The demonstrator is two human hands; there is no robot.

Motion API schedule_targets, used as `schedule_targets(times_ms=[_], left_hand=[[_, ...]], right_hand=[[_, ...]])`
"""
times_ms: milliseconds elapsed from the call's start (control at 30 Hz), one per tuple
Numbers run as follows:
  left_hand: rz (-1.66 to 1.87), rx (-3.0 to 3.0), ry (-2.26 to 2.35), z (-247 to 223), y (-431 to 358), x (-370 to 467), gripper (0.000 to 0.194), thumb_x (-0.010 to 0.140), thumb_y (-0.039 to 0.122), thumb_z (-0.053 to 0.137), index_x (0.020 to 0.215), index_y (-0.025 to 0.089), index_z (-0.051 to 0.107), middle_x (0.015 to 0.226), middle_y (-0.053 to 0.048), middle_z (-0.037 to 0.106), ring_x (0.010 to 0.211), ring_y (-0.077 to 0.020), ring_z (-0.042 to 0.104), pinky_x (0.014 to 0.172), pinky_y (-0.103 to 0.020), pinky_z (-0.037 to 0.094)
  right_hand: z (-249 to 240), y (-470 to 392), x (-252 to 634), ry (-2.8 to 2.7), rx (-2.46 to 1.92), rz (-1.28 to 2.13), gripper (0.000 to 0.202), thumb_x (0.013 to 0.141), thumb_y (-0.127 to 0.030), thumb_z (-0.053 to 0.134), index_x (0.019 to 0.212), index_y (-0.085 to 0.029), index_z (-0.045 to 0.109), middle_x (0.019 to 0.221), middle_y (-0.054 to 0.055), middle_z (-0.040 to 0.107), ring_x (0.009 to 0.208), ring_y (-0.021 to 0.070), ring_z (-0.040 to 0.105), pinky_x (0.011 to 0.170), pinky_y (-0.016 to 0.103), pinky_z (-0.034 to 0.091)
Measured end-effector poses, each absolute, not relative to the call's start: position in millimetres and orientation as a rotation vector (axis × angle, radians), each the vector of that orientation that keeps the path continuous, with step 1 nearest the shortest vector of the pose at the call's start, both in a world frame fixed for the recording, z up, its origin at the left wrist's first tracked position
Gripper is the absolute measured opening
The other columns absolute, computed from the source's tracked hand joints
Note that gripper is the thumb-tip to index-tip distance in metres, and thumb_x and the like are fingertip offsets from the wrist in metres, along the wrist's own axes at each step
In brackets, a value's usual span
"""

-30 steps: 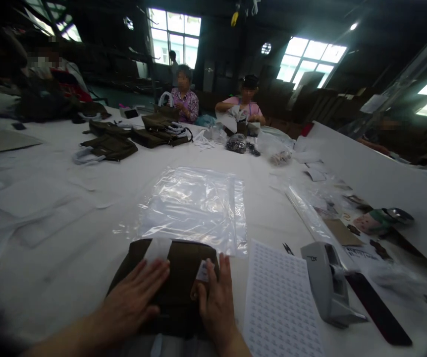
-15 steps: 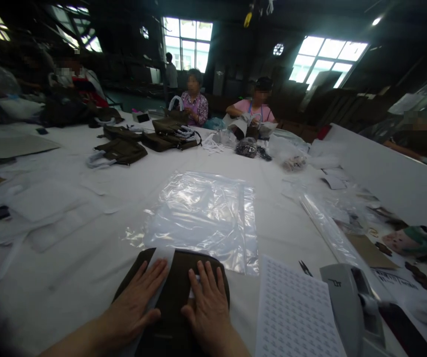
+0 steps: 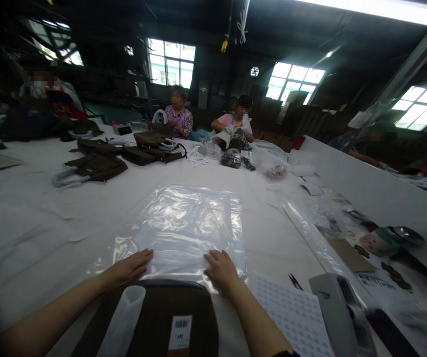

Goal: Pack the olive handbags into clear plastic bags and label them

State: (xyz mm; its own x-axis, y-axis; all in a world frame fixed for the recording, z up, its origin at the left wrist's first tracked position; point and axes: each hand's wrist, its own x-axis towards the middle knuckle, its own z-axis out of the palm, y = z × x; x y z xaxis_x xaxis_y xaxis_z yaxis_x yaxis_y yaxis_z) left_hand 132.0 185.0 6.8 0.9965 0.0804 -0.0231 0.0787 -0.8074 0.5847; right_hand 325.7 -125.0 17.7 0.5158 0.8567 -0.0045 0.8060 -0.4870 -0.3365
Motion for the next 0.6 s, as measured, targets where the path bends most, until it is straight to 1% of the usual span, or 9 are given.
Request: schedule_targets(times_ms=[100,133,267,300,333,400,467,533,600], left_hand=[[-0.034,2.589,0.062,2,185,127,0.052,0.080,0.049,0.053,0.124,0.022,0.053,0.135,-0.013,0.046,0.126,-0.0301,0.041,0.103,-0.048,0.034],[-0.050,2.617,0.049,4,184,126,0.053,0.078,0.048,0.056,0.125,0.023,0.053,0.136,-0.013,0.045,0.127,-0.0305,0.041,0.103,-0.048,0.034],[-0.094,2.694,0.059,13,177,129,0.042,0.076,0.041,0.062,0.116,0.026,0.060,0.135,-0.011,0.047,0.126,-0.0319,0.041,0.103,-0.048,0.035],[-0.105,2.715,0.066,15,176,130,0.038,0.078,0.039,0.060,0.114,0.027,0.062,0.135,-0.011,0.048,0.125,-0.0316,0.042,0.103,-0.047,0.035],[-0.115,2.736,0.073,18,174,131,0.034,0.081,0.036,0.057,0.113,0.026,0.062,0.134,-0.011,0.049,0.125,-0.0311,0.042,0.102,-0.046,0.036],[-0.134,2.773,0.085,23,171,132,0.030,0.085,0.032,0.050,0.112,0.025,0.062,0.132,-0.011,0.050,0.123,-0.0286,0.045,0.101,-0.043,0.038],[-0.152,2.803,0.093,28,170,131,0.027,0.088,0.029,0.045,0.108,0.024,0.063,0.129,-0.010,0.052,0.118,-0.0255,0.049,0.097,-0.039,0.041],[-0.172,2.832,0.095,32,168,130,0.022,0.085,0.026,0.048,0.100,0.023,0.064,0.122,-0.009,0.056,0.109,-0.0242,0.054,0.093,-0.037,0.043],[-0.203,2.853,0.091,35,168,130,0.018,0.079,0.022,0.054,0.095,0.021,0.062,0.110,-0.009,0.060,0.102,-0.0247,0.055,0.090,-0.038,0.042]], right_hand=[[27,-143,332,-1.252,-2.612,0.101,0.051,0.075,-0.020,0.055,0.125,-0.012,0.049,0.099,0.014,0.060,0.100,0.0305,0.051,0.092,0.048,0.036],[33,-143,332,-1.289,-2.606,0.061,0.056,0.072,-0.018,0.055,0.127,-0.012,0.047,0.101,0.014,0.059,0.101,0.0314,0.050,0.092,0.048,0.036],[50,-103,322,-1.775,-2.299,0.078,0.085,0.059,-0.007,0.052,0.139,-0.024,0.030,0.136,0.010,0.040,0.126,0.0300,0.031,0.102,0.043,0.029],[51,-90,318,-1.861,-2.268,0.151,0.089,0.058,-0.005,0.052,0.140,-0.026,0.026,0.136,0.008,0.041,0.126,0.0286,0.033,0.101,0.042,0.031],[51,-79,315,-1.906,-2.289,0.232,0.088,0.058,-0.005,0.052,0.140,-0.027,0.028,0.130,0.008,0.048,0.120,0.0279,0.042,0.096,0.041,0.036],[48,-66,312,-1.895,-2.410,0.354,0.074,0.060,-0.006,0.054,0.131,-0.026,0.043,0.103,0.008,0.063,0.096,0.0268,0.058,0.081,0.038,0.045],[47,-65,312,-1.840,-2.500,0.354,0.047,0.065,-0.008,0.053,0.110,-0.022,0.061,0.084,0.008,0.065,0.080,0.0264,0.061,0.071,0.038,0.047],[51,-72,313,-1.835,-2.499,0.234,0.028,0.067,-0.008,0.052,0.089,-0.018,0.066,0.089,0.011,0.064,0.089,0.0281,0.059,0.078,0.040,0.045],[57,-82,311,-1.906,-2.423,0.093,0.025,0.064,-0.009,0.056,0.087,-0.015,0.063,0.106,0.014,0.059,0.107,0.0304,0.050,0.093,0.043,0.037]])
